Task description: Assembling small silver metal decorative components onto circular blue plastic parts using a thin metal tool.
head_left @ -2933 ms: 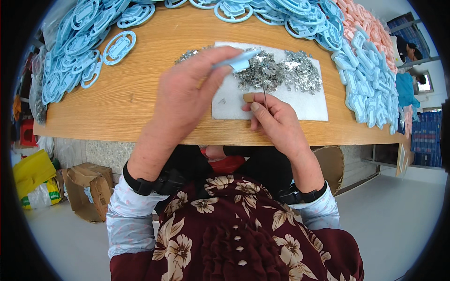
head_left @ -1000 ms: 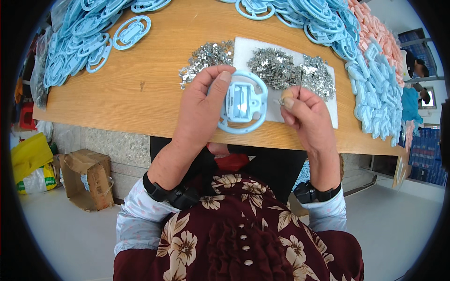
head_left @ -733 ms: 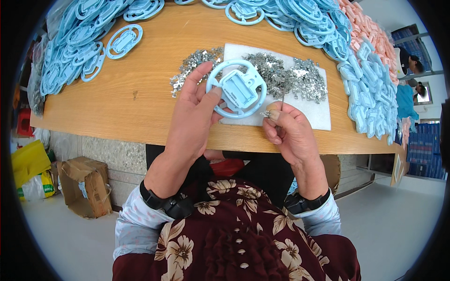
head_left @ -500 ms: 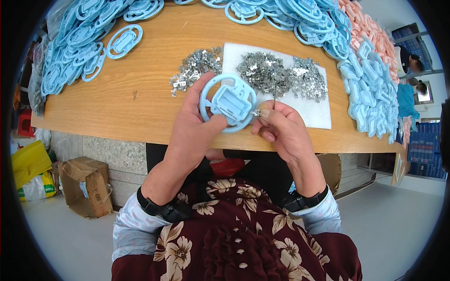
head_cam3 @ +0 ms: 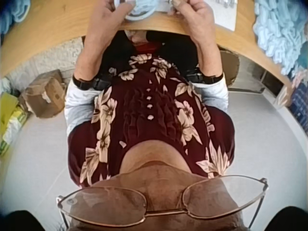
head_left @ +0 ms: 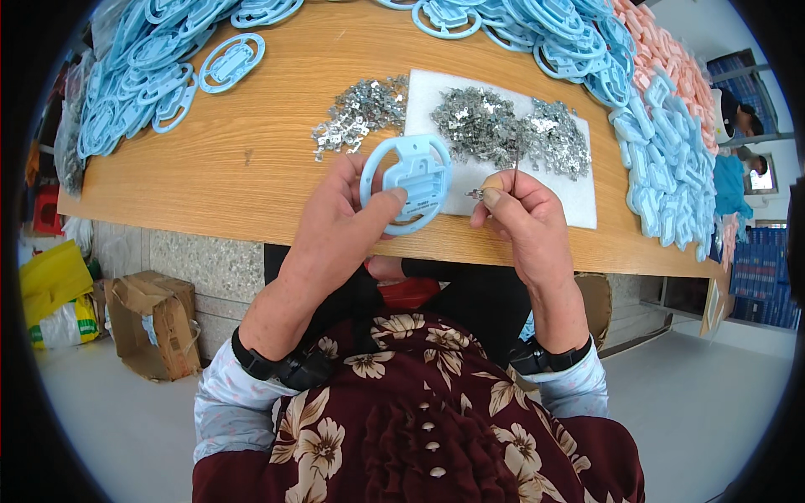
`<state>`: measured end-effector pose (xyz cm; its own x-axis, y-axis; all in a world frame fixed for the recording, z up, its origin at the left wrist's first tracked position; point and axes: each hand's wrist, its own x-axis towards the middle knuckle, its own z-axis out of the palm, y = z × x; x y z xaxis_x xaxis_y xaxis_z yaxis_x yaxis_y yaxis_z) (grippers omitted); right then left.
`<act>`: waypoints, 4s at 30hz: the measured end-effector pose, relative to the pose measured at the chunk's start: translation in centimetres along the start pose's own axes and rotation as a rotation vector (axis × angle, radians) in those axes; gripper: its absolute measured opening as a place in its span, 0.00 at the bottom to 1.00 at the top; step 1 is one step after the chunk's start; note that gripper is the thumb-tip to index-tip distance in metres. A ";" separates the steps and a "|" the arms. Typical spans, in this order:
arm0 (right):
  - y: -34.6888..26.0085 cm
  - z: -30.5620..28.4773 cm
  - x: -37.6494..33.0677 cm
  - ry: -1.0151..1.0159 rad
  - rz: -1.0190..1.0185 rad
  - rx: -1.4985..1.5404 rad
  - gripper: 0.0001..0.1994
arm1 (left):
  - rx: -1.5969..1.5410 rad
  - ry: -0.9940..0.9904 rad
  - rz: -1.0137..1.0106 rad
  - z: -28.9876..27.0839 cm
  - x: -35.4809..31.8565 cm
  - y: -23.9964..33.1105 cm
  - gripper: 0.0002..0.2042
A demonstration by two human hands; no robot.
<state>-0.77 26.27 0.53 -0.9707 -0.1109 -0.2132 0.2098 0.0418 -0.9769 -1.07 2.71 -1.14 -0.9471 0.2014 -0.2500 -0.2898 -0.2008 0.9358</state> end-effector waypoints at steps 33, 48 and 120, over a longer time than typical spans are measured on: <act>1.3 2.7 1.3 0.125 -0.229 -0.303 0.12 | -0.142 -0.182 -0.169 -2.2 -0.8 -0.4 0.21; -1.1 1.9 -0.5 -0.178 0.193 0.102 0.08 | 0.739 -0.261 0.503 -0.2 0.3 1.7 0.25; -0.1 12.7 8.8 -0.218 -0.824 -1.190 0.02 | 0.262 0.137 0.034 -7.6 -4.5 1.8 0.17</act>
<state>-7.86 12.63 -1.50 -0.7060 -0.6492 0.2830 -0.7079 0.6595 -0.2530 1.58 -5.83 -0.22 -0.9707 0.0635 -0.2318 -0.2287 0.0524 0.9721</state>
